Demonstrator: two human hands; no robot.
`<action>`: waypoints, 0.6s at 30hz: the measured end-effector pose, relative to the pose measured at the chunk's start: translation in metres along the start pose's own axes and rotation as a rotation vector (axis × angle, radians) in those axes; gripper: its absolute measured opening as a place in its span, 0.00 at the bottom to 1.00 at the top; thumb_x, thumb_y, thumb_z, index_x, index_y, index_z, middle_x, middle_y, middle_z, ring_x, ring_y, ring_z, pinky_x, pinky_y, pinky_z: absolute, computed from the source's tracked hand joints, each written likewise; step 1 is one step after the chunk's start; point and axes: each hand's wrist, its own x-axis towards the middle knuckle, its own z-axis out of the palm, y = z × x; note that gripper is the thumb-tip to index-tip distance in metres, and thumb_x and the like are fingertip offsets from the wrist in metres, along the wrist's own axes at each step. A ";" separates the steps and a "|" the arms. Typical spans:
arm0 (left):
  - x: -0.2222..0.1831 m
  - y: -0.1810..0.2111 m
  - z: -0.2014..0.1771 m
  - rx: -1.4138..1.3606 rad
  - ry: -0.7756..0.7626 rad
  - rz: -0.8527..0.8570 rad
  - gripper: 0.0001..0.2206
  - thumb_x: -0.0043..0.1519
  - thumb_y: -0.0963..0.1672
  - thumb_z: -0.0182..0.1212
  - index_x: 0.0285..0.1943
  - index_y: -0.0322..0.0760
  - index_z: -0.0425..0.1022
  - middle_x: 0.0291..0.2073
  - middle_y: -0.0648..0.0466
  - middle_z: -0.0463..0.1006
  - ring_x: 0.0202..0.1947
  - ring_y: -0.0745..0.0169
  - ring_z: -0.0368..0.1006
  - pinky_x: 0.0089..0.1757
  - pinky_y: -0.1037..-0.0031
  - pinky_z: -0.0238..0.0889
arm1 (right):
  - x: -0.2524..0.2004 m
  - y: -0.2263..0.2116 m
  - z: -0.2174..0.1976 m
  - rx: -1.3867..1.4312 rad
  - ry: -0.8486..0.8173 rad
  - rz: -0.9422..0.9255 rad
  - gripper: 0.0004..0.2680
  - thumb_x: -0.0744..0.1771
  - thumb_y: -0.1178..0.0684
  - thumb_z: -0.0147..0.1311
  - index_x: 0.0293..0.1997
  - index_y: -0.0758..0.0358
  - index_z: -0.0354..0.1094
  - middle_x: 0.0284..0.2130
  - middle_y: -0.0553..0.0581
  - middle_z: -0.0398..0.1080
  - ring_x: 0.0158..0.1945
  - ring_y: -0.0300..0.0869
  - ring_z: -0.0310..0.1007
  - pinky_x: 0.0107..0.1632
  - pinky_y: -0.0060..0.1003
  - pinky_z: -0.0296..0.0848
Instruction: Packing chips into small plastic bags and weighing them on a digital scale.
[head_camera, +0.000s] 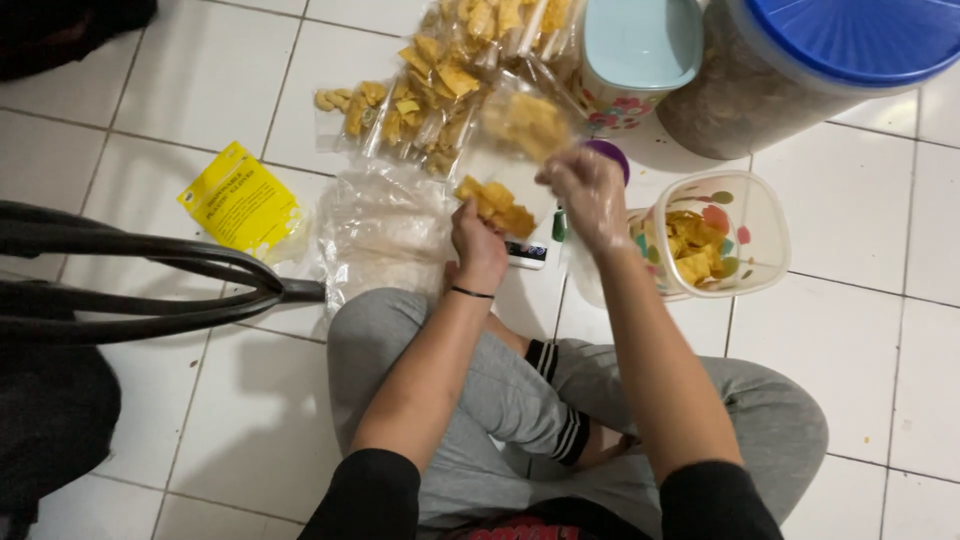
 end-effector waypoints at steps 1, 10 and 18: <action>-0.005 0.001 -0.002 0.000 0.006 0.004 0.09 0.68 0.50 0.53 0.49 0.48 0.62 0.33 0.59 0.63 0.31 0.66 0.61 0.35 0.74 0.58 | 0.009 0.004 0.002 0.004 -0.006 0.001 0.05 0.67 0.57 0.57 0.44 0.63 0.76 0.34 0.62 0.77 0.39 0.49 0.81 0.41 0.38 0.79; -0.038 0.031 0.003 0.617 -0.171 0.020 0.36 0.64 0.50 0.58 0.76 0.31 0.44 0.54 0.43 0.61 0.53 0.53 0.63 0.48 0.61 0.59 | 0.030 0.057 -0.028 -0.616 0.137 0.138 0.13 0.64 0.45 0.58 0.50 0.60 0.71 0.40 0.68 0.76 0.51 0.63 0.75 0.55 0.62 0.69; -0.039 0.125 0.000 0.982 -0.613 0.273 0.10 0.65 0.50 0.56 0.53 0.49 0.74 0.36 0.54 0.83 0.37 0.65 0.82 0.36 0.75 0.68 | -0.114 0.083 -0.053 -0.664 -0.435 0.243 0.13 0.64 0.51 0.58 0.53 0.58 0.76 0.38 0.68 0.79 0.48 0.63 0.78 0.53 0.57 0.75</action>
